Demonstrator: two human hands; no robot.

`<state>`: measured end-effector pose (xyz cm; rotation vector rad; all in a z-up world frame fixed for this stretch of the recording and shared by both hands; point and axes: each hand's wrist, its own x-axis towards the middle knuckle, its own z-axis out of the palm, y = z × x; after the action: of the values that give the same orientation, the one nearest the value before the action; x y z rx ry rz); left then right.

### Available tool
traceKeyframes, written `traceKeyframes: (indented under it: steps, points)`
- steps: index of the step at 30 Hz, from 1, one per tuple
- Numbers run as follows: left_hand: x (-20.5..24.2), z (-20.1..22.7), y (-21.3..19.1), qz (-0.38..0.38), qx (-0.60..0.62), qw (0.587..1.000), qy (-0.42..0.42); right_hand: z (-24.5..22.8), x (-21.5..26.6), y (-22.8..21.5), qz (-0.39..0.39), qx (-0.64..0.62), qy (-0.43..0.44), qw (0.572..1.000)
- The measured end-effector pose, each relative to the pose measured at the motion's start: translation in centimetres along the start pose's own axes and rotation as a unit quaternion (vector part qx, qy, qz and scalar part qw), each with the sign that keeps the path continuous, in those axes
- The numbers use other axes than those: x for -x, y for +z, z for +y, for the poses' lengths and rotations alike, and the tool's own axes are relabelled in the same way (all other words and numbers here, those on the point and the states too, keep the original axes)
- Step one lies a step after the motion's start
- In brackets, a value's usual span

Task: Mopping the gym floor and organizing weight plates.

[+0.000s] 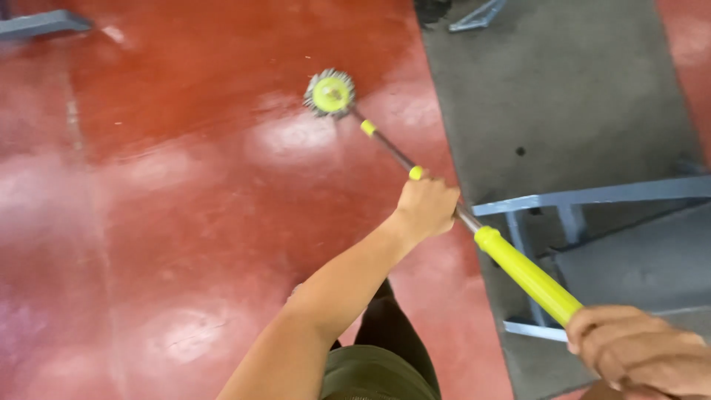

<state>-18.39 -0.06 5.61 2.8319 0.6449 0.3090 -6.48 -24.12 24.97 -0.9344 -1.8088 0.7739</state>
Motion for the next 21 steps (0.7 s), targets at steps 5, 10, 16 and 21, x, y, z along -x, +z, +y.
traceKeyframes:
  steps: [5, 10, 16, 21]
  points:
    - [12.3, -7.8, -4.6, -0.025, 0.014, 0.998, -0.064, 1.2, -6.4, 10.2, 0.042, -0.11, -0.103, 0.988]
    - [25.0, -18.7, -7.5, -0.083, -0.016, 0.978, -0.193, 2.6, -14.4, 23.5, 0.14, -0.226, -0.121, 0.956]
    - [35.8, -27.4, -8.8, -0.146, 0.029, 0.914, -0.376, 9.8, -18.6, 34.5, 0.052, -0.26, -0.075, 0.961]
    - [38.9, -30.5, 0.4, -0.011, 0.088, 0.88, -0.467, 8.0, -19.5, 35.1, -0.006, -0.24, -0.048, 0.97]
